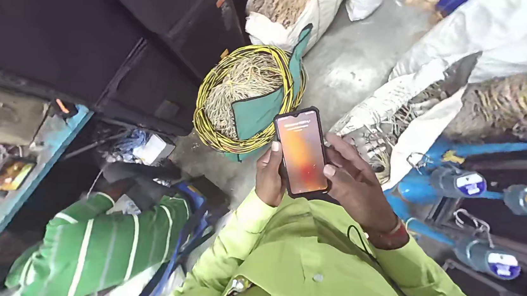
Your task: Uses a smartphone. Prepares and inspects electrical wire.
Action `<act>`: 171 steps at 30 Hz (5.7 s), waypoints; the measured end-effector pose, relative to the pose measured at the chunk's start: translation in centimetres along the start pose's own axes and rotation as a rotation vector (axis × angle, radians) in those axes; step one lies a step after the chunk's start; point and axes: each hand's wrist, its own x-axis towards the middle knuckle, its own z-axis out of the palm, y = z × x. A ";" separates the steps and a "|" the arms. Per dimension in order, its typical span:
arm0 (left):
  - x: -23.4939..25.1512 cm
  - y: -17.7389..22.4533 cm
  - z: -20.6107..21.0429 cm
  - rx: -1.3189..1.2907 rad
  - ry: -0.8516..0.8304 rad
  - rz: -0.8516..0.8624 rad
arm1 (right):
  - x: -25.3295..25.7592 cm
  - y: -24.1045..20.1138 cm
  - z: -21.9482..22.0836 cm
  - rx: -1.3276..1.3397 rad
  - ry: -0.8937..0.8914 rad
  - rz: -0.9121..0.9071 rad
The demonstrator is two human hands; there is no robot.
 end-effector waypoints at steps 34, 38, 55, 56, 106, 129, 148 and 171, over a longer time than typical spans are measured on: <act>-28.5 -4.3 -7.8 0.109 0.884 0.704 | -12.4 8.1 13.3 -0.034 -0.939 0.558; -30.6 -4.3 -9.7 0.101 0.876 0.714 | -14.3 9.1 15.2 -0.065 -0.918 0.562; -35.2 -4.4 -12.2 0.085 0.935 0.754 | -17.4 10.5 18.9 -0.150 -1.006 0.584; -35.3 -4.4 -12.2 0.082 0.932 0.755 | -17.5 10.5 18.9 -0.154 -1.013 0.583; -32.5 -4.6 -10.8 -0.018 1.007 0.757 | -16.5 10.3 16.0 -0.193 -1.105 0.517; -32.7 -5.0 -10.2 -0.019 0.979 0.723 | -16.6 9.9 15.0 -0.151 -1.087 0.541; -33.1 -5.2 -9.4 -0.057 0.968 0.749 | -17.3 9.6 14.4 -0.122 -1.079 0.518; -34.9 -6.4 -9.4 0.003 0.987 0.714 | -19.0 10.0 14.1 -0.101 -1.037 0.559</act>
